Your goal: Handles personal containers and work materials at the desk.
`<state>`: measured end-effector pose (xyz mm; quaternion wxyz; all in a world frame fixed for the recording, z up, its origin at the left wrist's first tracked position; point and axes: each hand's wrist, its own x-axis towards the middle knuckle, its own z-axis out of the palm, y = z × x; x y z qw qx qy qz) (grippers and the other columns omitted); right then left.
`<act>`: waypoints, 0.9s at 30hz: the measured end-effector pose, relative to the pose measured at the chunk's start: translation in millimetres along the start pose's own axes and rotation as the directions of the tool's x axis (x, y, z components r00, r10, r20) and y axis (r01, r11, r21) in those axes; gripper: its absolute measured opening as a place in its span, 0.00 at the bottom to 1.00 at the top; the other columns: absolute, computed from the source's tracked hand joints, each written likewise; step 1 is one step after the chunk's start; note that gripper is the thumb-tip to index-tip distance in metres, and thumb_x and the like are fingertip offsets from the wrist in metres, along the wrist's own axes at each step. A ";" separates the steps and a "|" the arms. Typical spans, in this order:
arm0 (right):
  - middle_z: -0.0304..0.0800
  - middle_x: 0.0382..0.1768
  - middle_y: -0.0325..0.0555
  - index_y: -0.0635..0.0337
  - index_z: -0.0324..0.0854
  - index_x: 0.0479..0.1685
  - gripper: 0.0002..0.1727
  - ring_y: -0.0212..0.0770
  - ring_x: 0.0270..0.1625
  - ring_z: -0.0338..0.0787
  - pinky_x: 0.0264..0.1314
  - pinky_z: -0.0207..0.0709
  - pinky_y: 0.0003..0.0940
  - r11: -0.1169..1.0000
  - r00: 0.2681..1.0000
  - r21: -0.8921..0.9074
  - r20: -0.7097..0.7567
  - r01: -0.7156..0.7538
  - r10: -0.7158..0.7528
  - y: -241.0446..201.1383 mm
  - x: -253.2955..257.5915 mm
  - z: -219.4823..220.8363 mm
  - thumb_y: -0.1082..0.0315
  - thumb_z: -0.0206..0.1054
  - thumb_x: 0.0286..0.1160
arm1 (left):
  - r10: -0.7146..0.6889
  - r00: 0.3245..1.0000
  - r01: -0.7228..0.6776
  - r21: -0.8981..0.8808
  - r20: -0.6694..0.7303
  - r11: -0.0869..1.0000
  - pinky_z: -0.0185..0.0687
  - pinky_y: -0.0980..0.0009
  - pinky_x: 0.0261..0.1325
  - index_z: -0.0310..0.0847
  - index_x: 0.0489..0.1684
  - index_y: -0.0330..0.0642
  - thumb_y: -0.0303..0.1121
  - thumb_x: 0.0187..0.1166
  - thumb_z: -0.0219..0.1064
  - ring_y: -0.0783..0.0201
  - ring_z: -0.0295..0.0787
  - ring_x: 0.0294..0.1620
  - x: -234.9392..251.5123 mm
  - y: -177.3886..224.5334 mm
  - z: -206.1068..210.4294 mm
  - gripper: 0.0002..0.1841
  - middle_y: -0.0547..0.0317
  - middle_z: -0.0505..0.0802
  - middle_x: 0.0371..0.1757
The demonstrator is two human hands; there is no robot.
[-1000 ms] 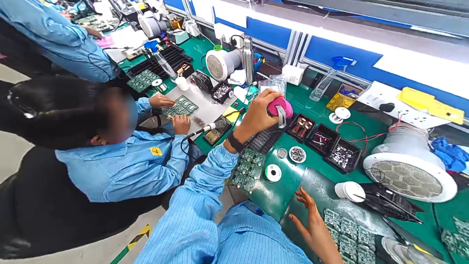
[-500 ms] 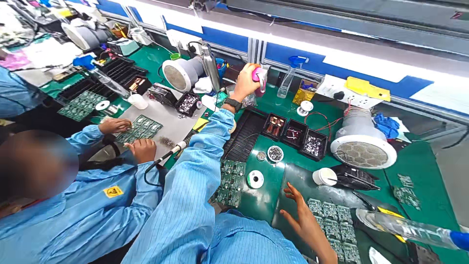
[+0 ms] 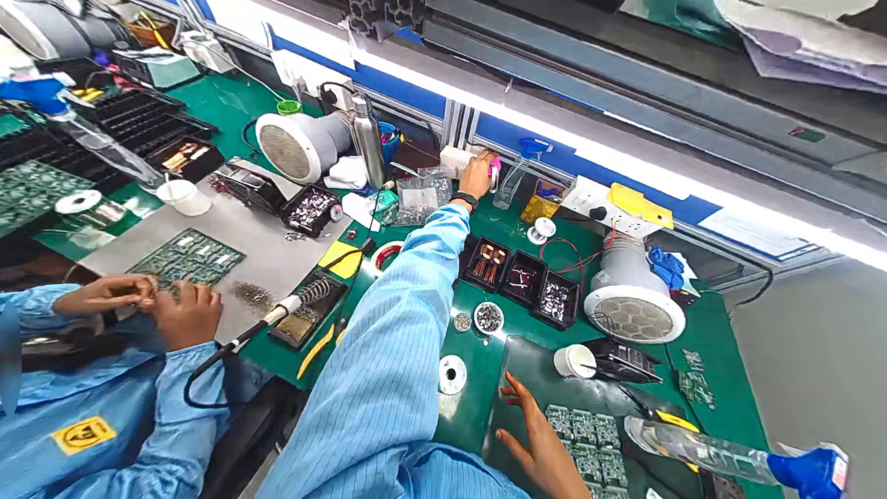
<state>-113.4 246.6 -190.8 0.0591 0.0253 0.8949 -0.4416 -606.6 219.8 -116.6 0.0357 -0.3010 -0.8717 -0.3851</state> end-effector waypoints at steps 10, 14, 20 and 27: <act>0.83 0.70 0.67 0.75 0.56 0.88 0.46 0.59 0.68 0.88 0.73 0.79 0.55 0.995 0.996 0.045 0.000 -0.091 0.091 0.5 11.4 -1.2 0.66 0.75 0.71 | -0.149 0.987 0.152 -0.061 0.058 0.986 0.74 0.37 0.75 0.76 0.73 0.32 0.19 0.77 0.65 0.33 0.80 0.75 31.7 -5.5 19.9 0.23 0.33 0.83 0.74; 0.83 0.70 0.68 0.76 0.55 0.88 0.46 0.60 0.69 0.87 0.73 0.78 0.56 0.991 0.992 0.054 -0.004 -0.126 0.126 2.7 16.6 -1.6 0.67 0.74 0.71 | -0.108 0.993 0.111 -0.063 0.044 0.992 0.72 0.40 0.79 0.77 0.73 0.32 0.21 0.80 0.63 0.35 0.78 0.78 46.9 -8.8 26.8 0.21 0.33 0.81 0.77; 0.83 0.69 0.69 0.77 0.55 0.88 0.46 0.59 0.68 0.88 0.73 0.79 0.53 0.992 0.993 0.039 0.010 -0.117 0.117 -0.9 20.9 2.2 0.67 0.74 0.72 | -0.189 0.966 0.194 -0.014 0.176 0.981 0.72 0.34 0.75 0.61 0.91 0.45 0.17 0.72 0.68 0.26 0.68 0.82 56.3 -22.1 27.3 0.41 0.34 0.53 0.94; 0.83 0.70 0.66 0.75 0.56 0.88 0.45 0.58 0.68 0.88 0.73 0.79 0.55 0.991 0.992 0.049 0.027 -0.121 0.119 -7.0 24.5 6.2 0.65 0.74 0.73 | -0.096 0.981 0.089 -0.048 -0.167 0.995 0.37 0.16 0.80 0.62 0.89 0.39 0.23 0.74 0.67 0.27 0.51 0.91 27.2 -35.8 -5.0 0.37 0.34 0.61 0.92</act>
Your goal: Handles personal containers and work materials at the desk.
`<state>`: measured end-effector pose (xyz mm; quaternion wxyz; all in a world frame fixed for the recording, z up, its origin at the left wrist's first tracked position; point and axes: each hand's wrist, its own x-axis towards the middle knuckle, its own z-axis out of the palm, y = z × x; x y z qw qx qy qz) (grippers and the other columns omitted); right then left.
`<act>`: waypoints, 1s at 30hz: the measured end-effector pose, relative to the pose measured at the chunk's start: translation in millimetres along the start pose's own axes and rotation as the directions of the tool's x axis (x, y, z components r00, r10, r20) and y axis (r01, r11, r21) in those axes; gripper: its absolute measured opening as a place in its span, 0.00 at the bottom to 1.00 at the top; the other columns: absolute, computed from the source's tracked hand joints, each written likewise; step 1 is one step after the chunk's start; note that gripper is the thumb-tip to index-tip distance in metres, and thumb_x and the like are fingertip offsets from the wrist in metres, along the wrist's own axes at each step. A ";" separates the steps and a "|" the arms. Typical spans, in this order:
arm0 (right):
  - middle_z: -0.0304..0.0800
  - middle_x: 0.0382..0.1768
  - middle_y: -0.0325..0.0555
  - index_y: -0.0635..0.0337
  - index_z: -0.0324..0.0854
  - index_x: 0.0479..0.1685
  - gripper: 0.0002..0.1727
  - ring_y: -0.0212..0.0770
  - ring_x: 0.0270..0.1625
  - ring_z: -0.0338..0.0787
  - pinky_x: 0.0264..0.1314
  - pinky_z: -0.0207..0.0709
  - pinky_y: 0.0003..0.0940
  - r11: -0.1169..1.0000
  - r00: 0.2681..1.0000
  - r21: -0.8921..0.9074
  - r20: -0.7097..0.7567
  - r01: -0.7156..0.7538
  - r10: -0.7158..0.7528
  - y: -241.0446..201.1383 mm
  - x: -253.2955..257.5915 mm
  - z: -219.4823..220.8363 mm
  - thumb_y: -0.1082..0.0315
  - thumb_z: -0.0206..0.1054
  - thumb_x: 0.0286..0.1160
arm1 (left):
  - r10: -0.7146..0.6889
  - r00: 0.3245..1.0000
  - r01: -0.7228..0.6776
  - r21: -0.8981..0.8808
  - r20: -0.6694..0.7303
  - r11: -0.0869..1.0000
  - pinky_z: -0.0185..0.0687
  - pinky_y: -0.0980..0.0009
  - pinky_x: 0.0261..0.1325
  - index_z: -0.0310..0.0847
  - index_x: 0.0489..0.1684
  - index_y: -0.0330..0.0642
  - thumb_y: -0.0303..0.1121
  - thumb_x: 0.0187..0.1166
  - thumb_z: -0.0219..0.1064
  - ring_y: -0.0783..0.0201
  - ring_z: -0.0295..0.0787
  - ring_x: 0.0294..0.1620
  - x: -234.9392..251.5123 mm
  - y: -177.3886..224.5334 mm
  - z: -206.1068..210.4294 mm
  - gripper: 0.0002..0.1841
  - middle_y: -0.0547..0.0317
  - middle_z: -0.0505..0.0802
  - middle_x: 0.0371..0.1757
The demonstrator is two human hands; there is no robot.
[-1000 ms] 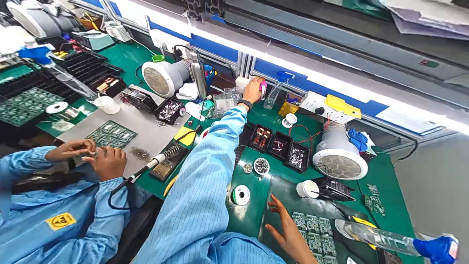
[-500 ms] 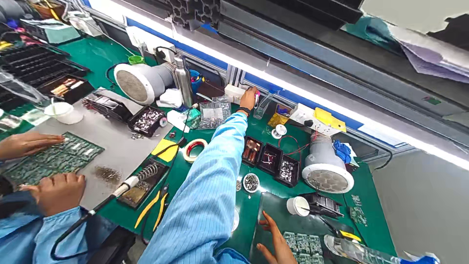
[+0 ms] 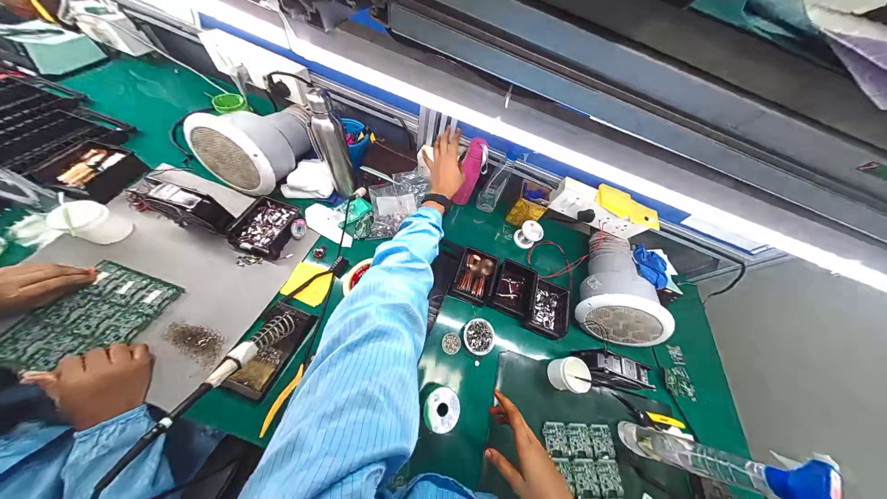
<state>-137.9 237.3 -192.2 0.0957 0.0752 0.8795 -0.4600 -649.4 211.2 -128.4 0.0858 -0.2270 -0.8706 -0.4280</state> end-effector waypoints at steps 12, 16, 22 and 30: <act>0.85 0.69 0.63 0.70 0.57 0.89 0.44 0.57 0.68 0.88 0.73 0.79 0.55 1.000 1.000 0.005 0.031 -0.005 0.005 3.9 3.9 -2.4 0.65 0.73 0.74 | -0.423 0.822 0.474 0.047 -0.381 0.879 0.36 0.15 0.78 0.48 0.95 0.46 0.30 0.64 0.79 0.29 0.45 0.93 29.6 -83.3 -165.1 0.53 0.39 0.46 0.96; 0.85 0.70 0.62 0.69 0.57 0.90 0.43 0.57 0.69 0.88 0.73 0.78 0.55 1.000 0.999 0.010 0.049 -0.007 0.007 4.9 5.3 -1.7 0.65 0.73 0.75 | -0.367 0.837 0.436 0.090 -0.405 0.895 0.53 0.21 0.75 0.67 0.83 0.38 0.24 0.70 0.71 0.28 0.62 0.86 24.9 -87.2 -183.1 0.35 0.30 0.62 0.88; 0.86 0.69 0.62 0.70 0.57 0.89 0.44 0.57 0.69 0.88 0.74 0.78 0.55 1.000 0.999 0.020 0.041 0.000 0.000 7.2 3.6 -1.8 0.66 0.73 0.74 | -0.343 0.857 0.358 -0.035 -0.385 0.933 0.67 0.41 0.81 0.57 0.84 0.26 0.23 0.72 0.70 0.32 0.72 0.81 6.9 -96.1 -196.2 0.38 0.25 0.74 0.80; 0.86 0.69 0.59 0.68 0.58 0.90 0.43 0.56 0.68 0.89 0.73 0.79 0.55 1.000 0.997 0.009 0.074 0.022 -0.022 8.0 1.7 1.2 0.64 0.72 0.75 | -0.201 0.861 0.213 -0.027 -0.466 0.977 0.71 0.44 0.76 0.66 0.73 0.23 0.24 0.73 0.70 0.35 0.78 0.74 -22.4 -113.0 -191.5 0.29 0.26 0.80 0.72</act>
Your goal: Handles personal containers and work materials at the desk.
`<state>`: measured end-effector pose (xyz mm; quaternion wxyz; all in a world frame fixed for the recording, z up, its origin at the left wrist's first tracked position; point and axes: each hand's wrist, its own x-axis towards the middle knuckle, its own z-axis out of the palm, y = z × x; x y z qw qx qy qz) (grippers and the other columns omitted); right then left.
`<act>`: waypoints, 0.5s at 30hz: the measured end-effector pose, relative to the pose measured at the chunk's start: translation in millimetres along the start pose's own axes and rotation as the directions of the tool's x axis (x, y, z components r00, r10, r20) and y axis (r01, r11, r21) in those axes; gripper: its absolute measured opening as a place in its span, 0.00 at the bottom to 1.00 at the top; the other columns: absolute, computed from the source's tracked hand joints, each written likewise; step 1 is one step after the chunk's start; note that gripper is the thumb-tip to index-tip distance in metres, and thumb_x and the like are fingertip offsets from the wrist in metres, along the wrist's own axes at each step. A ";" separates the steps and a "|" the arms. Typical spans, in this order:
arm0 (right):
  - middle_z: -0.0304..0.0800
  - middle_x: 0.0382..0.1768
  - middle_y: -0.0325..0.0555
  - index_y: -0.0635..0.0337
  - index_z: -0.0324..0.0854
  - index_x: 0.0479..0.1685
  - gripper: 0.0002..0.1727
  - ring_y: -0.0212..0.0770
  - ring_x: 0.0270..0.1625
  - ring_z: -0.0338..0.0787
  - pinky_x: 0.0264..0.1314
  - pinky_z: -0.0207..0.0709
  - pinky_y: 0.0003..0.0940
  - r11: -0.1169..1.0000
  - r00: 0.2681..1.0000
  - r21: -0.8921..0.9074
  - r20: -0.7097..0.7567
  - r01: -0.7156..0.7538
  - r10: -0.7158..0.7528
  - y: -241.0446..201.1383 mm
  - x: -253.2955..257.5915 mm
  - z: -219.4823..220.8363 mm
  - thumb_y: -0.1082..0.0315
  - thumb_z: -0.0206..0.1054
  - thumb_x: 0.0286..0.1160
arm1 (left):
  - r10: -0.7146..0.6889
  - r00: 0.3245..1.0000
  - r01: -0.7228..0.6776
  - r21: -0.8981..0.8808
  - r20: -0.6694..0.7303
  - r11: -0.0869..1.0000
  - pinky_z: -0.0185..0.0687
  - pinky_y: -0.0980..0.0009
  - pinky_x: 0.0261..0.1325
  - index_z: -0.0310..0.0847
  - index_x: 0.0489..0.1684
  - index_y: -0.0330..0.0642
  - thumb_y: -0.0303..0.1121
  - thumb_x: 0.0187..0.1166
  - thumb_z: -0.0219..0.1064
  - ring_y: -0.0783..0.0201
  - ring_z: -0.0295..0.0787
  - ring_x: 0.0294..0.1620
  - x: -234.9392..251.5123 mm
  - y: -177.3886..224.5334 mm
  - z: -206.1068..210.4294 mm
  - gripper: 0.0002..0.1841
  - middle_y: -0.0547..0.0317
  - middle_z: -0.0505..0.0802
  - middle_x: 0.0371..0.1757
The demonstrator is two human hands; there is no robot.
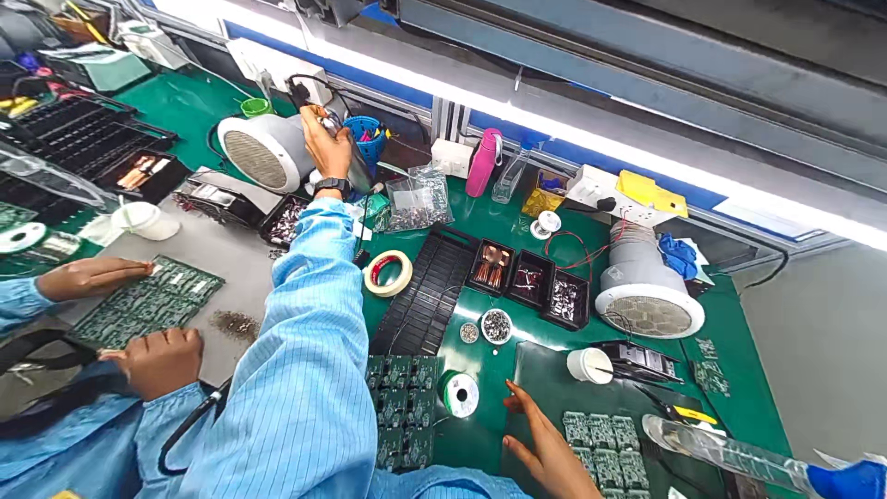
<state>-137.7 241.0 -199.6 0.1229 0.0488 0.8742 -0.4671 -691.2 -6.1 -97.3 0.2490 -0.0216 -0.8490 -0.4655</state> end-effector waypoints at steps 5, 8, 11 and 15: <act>0.86 0.69 0.59 0.67 0.58 0.90 0.43 0.55 0.69 0.88 0.73 0.79 0.55 1.000 1.000 0.001 0.022 0.009 -0.009 4.8 1.2 0.1 0.64 0.72 0.75 | 0.106 0.993 -0.106 -0.002 -0.051 0.994 0.73 0.46 0.74 0.65 0.71 0.19 0.27 0.76 0.68 0.35 0.80 0.71 -0.5 13.4 -14.7 0.28 0.24 0.81 0.69; 0.87 0.68 0.58 0.68 0.58 0.90 0.42 0.55 0.69 0.88 0.73 0.78 0.56 1.000 0.999 -0.006 0.023 0.029 -0.029 5.0 2.4 -0.7 0.64 0.72 0.75 | 0.133 0.986 -0.133 0.011 -0.098 0.991 0.73 0.51 0.75 0.66 0.71 0.19 0.30 0.77 0.68 0.37 0.79 0.71 1.2 38.8 -41.8 0.28 0.24 0.79 0.71; 0.88 0.68 0.58 0.67 0.60 0.89 0.42 0.55 0.69 0.89 0.73 0.78 0.56 0.999 0.999 -0.009 0.013 0.047 -0.046 3.6 3.1 -1.6 0.64 0.72 0.74 | 0.126 0.959 -0.131 -0.004 -0.253 0.991 0.76 0.59 0.69 0.64 0.74 0.20 0.35 0.76 0.71 0.46 0.84 0.65 -11.8 67.8 -73.3 0.33 0.28 0.83 0.66; 0.87 0.69 0.57 0.67 0.60 0.89 0.42 0.54 0.70 0.88 0.76 0.77 0.56 0.997 0.995 0.006 0.061 0.073 -0.073 -2.8 3.2 0.7 0.65 0.72 0.74 | 0.288 0.840 -0.369 -0.095 -0.460 0.924 0.80 0.69 0.63 0.64 0.69 0.11 0.38 0.73 0.75 0.55 0.84 0.61 -58.3 101.6 -111.9 0.38 0.27 0.82 0.63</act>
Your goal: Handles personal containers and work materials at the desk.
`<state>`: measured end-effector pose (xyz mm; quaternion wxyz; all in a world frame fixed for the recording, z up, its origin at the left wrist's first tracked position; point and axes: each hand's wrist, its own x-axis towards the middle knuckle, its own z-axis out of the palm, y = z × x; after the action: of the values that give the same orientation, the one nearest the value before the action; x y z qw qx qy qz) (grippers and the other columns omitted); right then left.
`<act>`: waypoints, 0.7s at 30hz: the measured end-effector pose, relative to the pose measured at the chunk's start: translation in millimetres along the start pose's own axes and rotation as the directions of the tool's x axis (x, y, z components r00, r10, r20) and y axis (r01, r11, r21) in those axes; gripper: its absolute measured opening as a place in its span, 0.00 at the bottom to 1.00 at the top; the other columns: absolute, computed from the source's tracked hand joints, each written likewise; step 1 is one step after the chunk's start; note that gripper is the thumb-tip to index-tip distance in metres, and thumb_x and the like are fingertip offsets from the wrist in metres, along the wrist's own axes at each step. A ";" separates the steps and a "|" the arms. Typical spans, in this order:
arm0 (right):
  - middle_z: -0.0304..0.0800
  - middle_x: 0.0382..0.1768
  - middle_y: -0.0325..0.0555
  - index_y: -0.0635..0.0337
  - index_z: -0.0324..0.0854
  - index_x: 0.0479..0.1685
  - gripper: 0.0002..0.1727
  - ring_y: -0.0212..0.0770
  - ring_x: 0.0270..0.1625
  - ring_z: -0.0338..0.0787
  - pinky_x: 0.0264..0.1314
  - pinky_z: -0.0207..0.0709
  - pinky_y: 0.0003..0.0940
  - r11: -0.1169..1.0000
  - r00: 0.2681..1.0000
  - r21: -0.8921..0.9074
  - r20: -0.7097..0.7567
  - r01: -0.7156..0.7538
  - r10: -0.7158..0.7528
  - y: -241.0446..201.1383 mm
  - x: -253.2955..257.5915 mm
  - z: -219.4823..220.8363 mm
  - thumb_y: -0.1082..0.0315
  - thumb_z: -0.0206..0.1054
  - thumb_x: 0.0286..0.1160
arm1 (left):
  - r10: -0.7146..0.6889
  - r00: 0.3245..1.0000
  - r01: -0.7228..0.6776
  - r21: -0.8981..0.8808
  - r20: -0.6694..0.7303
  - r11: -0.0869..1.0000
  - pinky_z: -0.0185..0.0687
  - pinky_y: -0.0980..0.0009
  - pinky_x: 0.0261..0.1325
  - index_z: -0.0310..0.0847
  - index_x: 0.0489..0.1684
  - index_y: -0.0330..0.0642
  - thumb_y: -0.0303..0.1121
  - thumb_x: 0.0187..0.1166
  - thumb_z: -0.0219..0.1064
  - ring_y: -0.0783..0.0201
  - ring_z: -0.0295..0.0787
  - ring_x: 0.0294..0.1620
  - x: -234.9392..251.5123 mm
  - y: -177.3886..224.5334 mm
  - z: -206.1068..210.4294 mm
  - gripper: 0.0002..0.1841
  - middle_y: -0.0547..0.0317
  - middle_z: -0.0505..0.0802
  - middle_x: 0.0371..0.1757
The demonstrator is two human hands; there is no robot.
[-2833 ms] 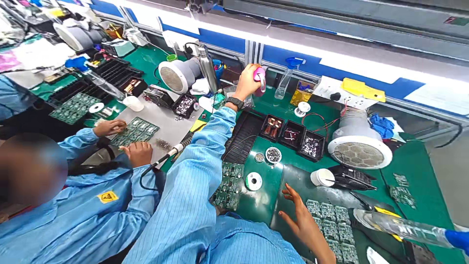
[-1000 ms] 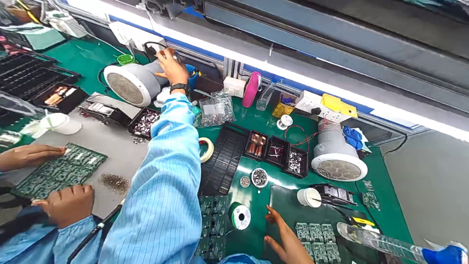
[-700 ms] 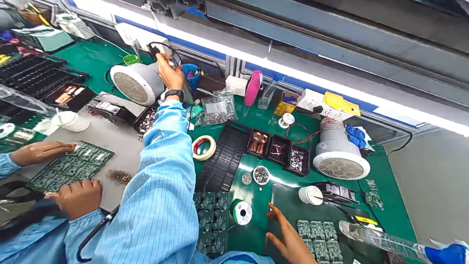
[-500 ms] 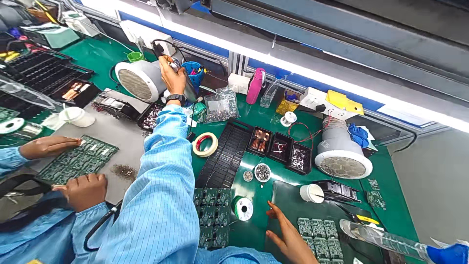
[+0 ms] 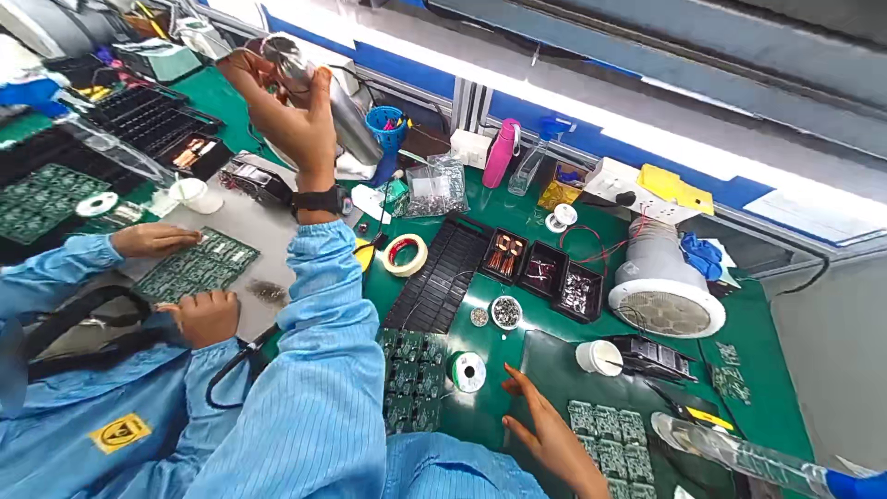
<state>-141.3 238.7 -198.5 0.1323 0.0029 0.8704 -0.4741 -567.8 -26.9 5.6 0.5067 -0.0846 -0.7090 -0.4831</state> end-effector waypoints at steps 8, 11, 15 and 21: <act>0.83 0.72 0.61 0.69 0.73 0.77 0.36 0.48 0.77 0.80 0.81 0.72 0.44 0.921 0.891 0.023 -0.265 0.389 -0.370 -27.2 10.0 9.1 0.58 0.74 0.72 | 0.160 0.983 -0.112 -0.399 0.090 0.910 0.86 0.67 0.63 0.56 0.65 0.45 0.32 0.71 0.78 0.73 0.87 0.61 -73.8 140.5 -103.5 0.32 0.73 0.86 0.60; 0.73 0.81 0.54 0.60 0.63 0.84 0.44 0.35 0.85 0.71 0.85 0.66 0.33 0.831 0.810 0.156 -0.377 0.535 -0.450 -43.3 9.1 7.0 0.48 0.76 0.70 | 0.012 0.933 0.196 -0.536 0.358 0.821 0.90 0.70 0.62 0.57 0.66 0.54 0.38 0.67 0.81 0.74 0.91 0.59 -114.6 175.0 -135.0 0.34 0.81 0.92 0.57; 0.74 0.84 0.37 0.53 0.53 0.92 0.54 0.30 0.84 0.72 0.87 0.68 0.33 0.693 0.768 0.334 -0.319 0.639 -0.555 -58.7 -2.2 -7.8 0.40 0.76 0.66 | 0.041 0.782 0.445 -0.603 0.622 0.662 0.88 0.76 0.61 0.69 0.67 0.61 0.40 0.65 0.82 0.77 0.91 0.58 -176.1 213.5 -158.3 0.31 0.81 0.93 0.59; 0.88 0.64 0.23 0.59 0.68 0.79 0.49 0.12 0.67 0.82 0.73 0.77 0.18 0.596 0.785 0.626 -0.042 0.503 -0.619 -54.0 -35.3 -17.7 0.54 0.87 0.51 | 0.174 0.573 0.606 -0.556 0.801 0.569 0.83 0.81 0.61 0.71 0.69 0.40 0.33 0.58 0.84 0.79 0.86 0.60 -233.4 262.4 -177.0 0.36 0.69 0.91 0.57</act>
<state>-118.3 227.8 -136.6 0.0456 -0.2725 0.6108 -0.7420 -185.0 59.1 -20.4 -0.0282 -0.4024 -0.5662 -0.7188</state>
